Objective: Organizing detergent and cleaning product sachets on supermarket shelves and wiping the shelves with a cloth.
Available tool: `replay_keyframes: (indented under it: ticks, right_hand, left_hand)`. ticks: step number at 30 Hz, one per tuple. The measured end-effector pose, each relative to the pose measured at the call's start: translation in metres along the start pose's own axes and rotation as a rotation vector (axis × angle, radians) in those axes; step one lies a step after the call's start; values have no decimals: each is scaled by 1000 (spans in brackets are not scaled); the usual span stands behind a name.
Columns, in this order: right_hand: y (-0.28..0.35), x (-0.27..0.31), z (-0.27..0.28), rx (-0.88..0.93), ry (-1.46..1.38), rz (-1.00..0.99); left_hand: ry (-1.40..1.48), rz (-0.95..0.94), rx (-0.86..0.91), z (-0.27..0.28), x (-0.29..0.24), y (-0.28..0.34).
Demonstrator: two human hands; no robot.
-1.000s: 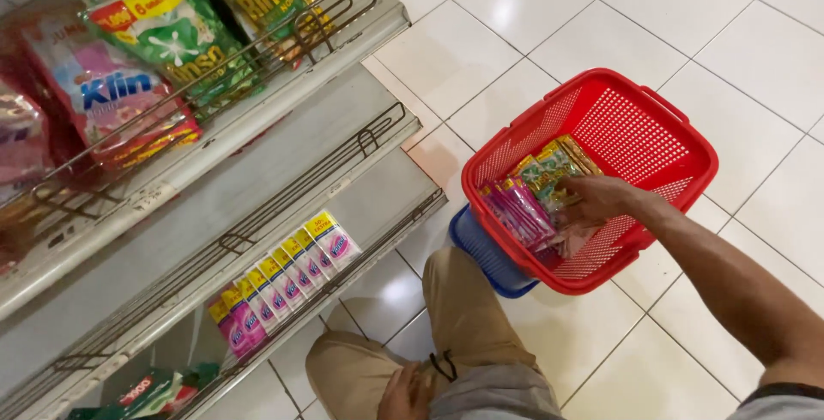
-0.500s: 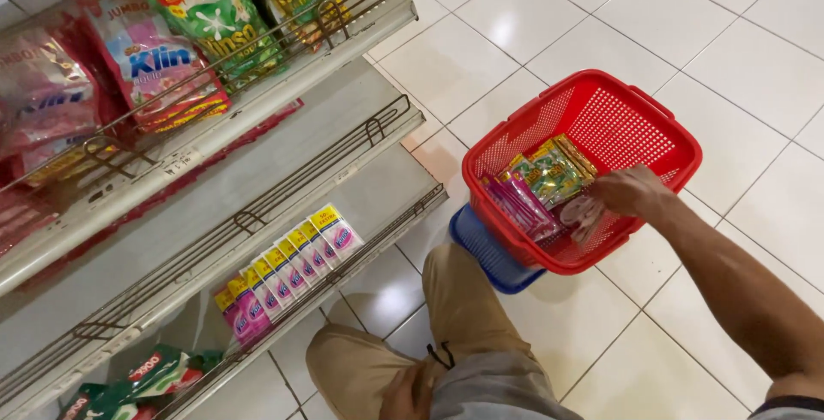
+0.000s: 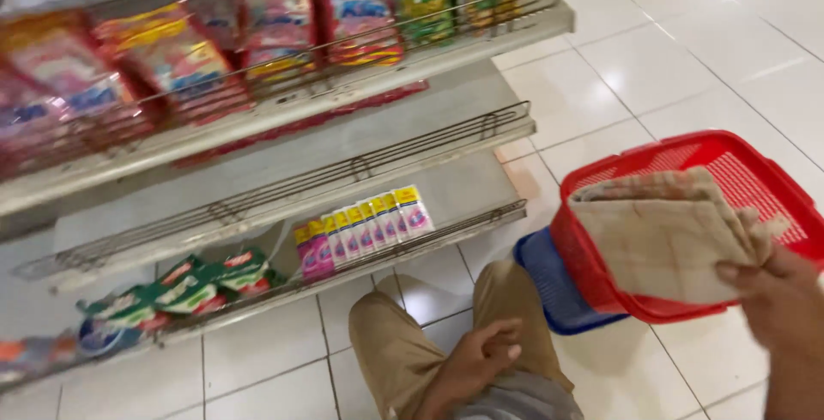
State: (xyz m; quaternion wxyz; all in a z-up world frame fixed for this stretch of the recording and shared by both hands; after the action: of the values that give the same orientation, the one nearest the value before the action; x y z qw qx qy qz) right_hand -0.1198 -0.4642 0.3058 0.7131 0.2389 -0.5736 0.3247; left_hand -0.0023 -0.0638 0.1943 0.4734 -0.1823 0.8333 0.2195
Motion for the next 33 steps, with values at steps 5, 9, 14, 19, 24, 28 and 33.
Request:
replay_keyframes:
  ticks: [5, 9, 14, 19, 24, 28, 33]
  right_hand:
    - [63, -139, -156, 294, -260, -274]
    - [123, -71, -256, 582, -398, -429]
    - [126, -63, -288, 603, -583, -684]
    - [119, -67, -295, 672, -585, -750]
    - [94, -44, -311, 678, -676, -503]
    - [105, -64, -336, 701, -685, -728]
    - [103, -106, -336, 888, -537, -548]
  left_hand:
    - [507, -265, -50, 14, -29, 5]
    - [548, -217, -376, 45, -38, 49]
    - [660, -152, -445, 53, -17, 87]
    - [727, -173, -410, 52, -22, 98]
    - [747, -231, -496, 48, -49, 110]
    - [751, -319, -518, 63, -42, 117]
    - [673, -293, -559, 73, -30, 131]
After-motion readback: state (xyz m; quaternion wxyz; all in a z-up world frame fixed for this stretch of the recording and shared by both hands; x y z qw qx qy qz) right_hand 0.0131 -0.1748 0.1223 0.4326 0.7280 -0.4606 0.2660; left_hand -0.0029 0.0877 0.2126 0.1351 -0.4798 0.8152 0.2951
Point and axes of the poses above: each hand's wrist, its own y-axis away from the middle knuckle, its own z-axis out of the back of the hand, x = y × z, the point moved 4 cm from there along -y, towards the middle knuckle, and after that the axes turned 11 degrees about y, right-handed, at the moved point
